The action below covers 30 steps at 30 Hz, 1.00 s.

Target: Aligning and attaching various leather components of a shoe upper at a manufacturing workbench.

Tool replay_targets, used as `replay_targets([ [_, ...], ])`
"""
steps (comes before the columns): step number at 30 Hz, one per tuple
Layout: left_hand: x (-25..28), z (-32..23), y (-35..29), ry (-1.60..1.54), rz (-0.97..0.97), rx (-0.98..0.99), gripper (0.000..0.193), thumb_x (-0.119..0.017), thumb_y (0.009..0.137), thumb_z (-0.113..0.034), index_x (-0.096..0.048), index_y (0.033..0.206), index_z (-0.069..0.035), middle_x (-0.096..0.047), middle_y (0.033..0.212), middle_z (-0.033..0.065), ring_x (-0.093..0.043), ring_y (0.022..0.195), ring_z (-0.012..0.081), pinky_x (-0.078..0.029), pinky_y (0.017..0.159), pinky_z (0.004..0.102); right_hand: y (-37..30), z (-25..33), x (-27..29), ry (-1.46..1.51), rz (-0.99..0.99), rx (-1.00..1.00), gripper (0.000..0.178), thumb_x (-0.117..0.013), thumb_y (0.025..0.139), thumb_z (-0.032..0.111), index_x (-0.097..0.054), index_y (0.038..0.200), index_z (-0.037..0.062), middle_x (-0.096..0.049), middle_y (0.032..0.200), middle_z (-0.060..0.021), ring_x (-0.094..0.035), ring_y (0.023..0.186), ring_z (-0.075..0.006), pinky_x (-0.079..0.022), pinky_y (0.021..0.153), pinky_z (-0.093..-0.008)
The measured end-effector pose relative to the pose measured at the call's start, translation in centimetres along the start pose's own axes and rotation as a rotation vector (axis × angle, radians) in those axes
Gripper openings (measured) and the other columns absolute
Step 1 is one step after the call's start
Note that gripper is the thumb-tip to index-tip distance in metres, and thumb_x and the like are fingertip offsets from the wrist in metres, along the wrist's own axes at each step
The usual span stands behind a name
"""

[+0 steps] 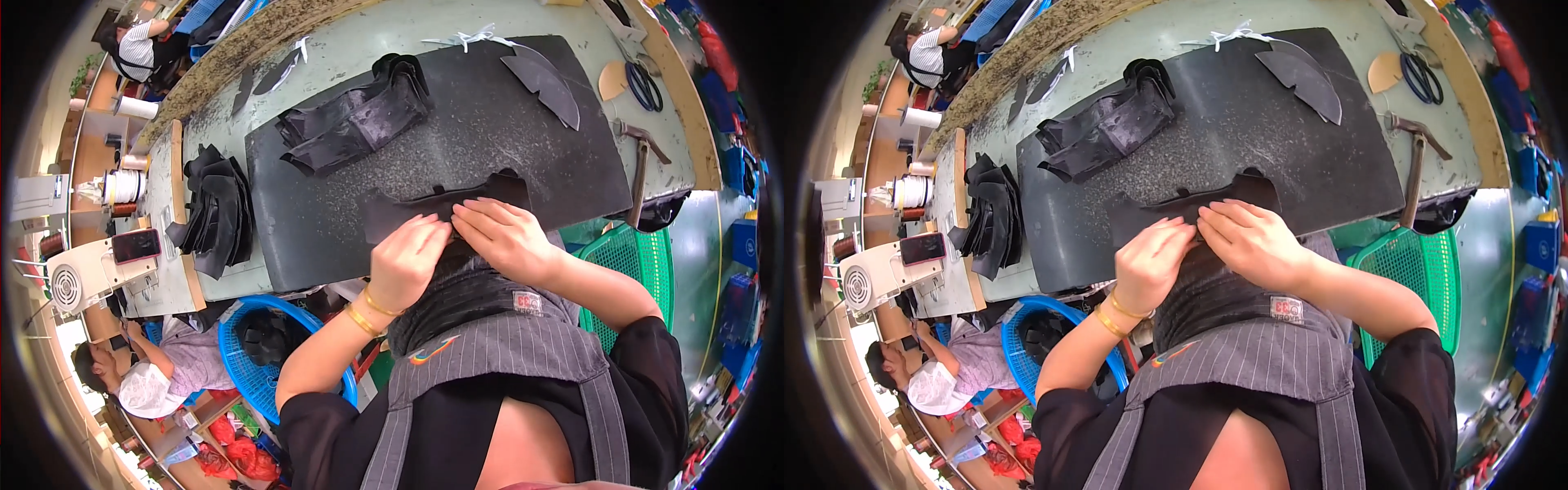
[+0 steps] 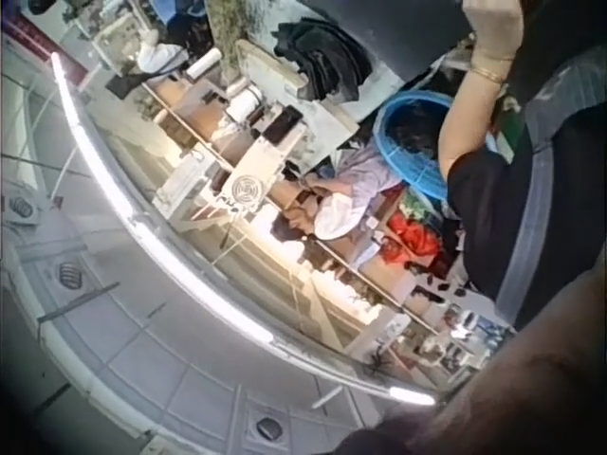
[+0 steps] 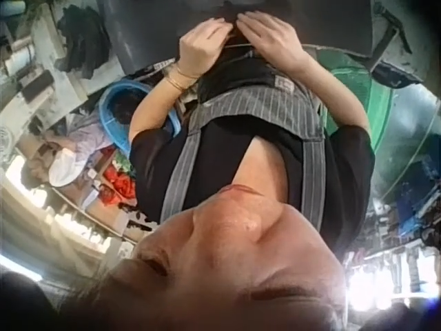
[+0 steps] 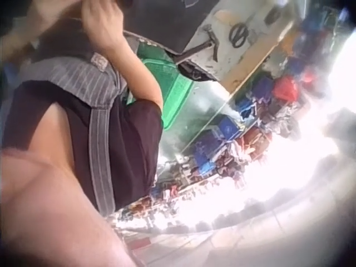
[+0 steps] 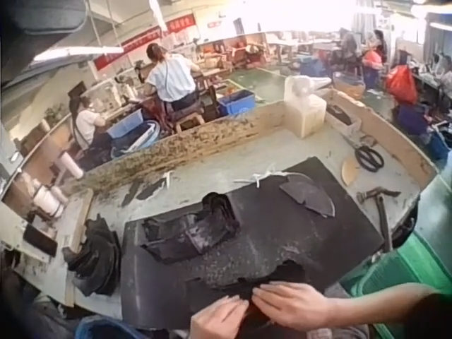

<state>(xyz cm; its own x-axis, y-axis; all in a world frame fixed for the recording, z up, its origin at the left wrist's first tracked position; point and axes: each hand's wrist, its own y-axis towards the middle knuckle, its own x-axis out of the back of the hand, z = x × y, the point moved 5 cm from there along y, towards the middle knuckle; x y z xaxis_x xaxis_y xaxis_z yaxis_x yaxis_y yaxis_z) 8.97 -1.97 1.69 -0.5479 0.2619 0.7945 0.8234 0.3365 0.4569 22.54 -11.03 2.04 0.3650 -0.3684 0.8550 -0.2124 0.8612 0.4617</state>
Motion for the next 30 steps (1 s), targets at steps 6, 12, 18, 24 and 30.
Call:
replay_targets([
  [6,1.1,0.8,-0.7,0.089,0.064,0.011,0.021,-0.071,0.082,-0.002,-0.071,0.103,0.000,-0.071,0.115,0.0127,-0.070,0.108,0.0297,-0.058,0.094,0.0397,1.0,1.2,-0.6,-0.035,-0.002,0.036,0.035,-0.066,0.071,0.013,-0.068,0.102,-0.0037,-0.068,0.105,-0.0128,-0.067,0.100,-0.0263,-0.057,0.091,-0.0386],
  [12,1.2,2.6,-2.2,0.094,0.163,0.039,0.039,-0.070,0.089,-0.019,-0.063,0.124,-0.002,-0.063,0.136,0.0144,-0.062,0.124,0.0313,-0.050,0.105,0.0428,2.0,0.5,-0.8,-0.036,0.037,0.147,0.030,-0.068,0.071,0.011,-0.067,0.097,-0.0030,-0.067,0.094,-0.0092,-0.067,0.086,-0.0223,-0.057,0.082,-0.0343],
  [18,2.2,4.5,-2.7,0.167,0.223,0.130,0.072,-0.068,0.087,-0.051,-0.055,0.138,-0.002,-0.052,0.148,0.0161,-0.051,0.135,0.0323,-0.041,0.111,0.0499,2.3,0.2,-0.7,-0.052,0.031,0.191,0.031,-0.069,0.068,0.009,-0.068,0.097,-0.0035,-0.067,0.093,-0.0088,-0.067,0.082,-0.0216,-0.058,0.078,-0.0329],
  [24,2.4,1.3,-1.6,0.391,0.122,0.003,0.060,-0.070,0.082,-0.039,-0.064,0.129,-0.001,-0.058,0.141,0.0154,-0.053,0.134,0.0305,-0.038,0.111,0.0542,2.4,0.3,-0.9,-0.082,0.019,0.157,0.031,-0.069,0.066,0.010,-0.069,0.094,-0.0034,-0.069,0.094,-0.0103,-0.067,0.081,-0.0219,-0.058,0.078,-0.0335],
  [30,0.6,-0.7,0.0,0.219,0.117,-0.137,0.029,-0.067,0.079,-0.010,-0.071,0.105,0.000,-0.070,0.111,0.0112,-0.069,0.100,0.0248,-0.058,0.084,0.0339,-0.7,0.0,-0.3,0.084,-0.060,0.074,0.039,-0.065,0.070,0.012,-0.070,0.106,-0.0046,-0.071,0.110,-0.0154,-0.070,0.101,-0.0280,-0.059,0.086,-0.0358],
])
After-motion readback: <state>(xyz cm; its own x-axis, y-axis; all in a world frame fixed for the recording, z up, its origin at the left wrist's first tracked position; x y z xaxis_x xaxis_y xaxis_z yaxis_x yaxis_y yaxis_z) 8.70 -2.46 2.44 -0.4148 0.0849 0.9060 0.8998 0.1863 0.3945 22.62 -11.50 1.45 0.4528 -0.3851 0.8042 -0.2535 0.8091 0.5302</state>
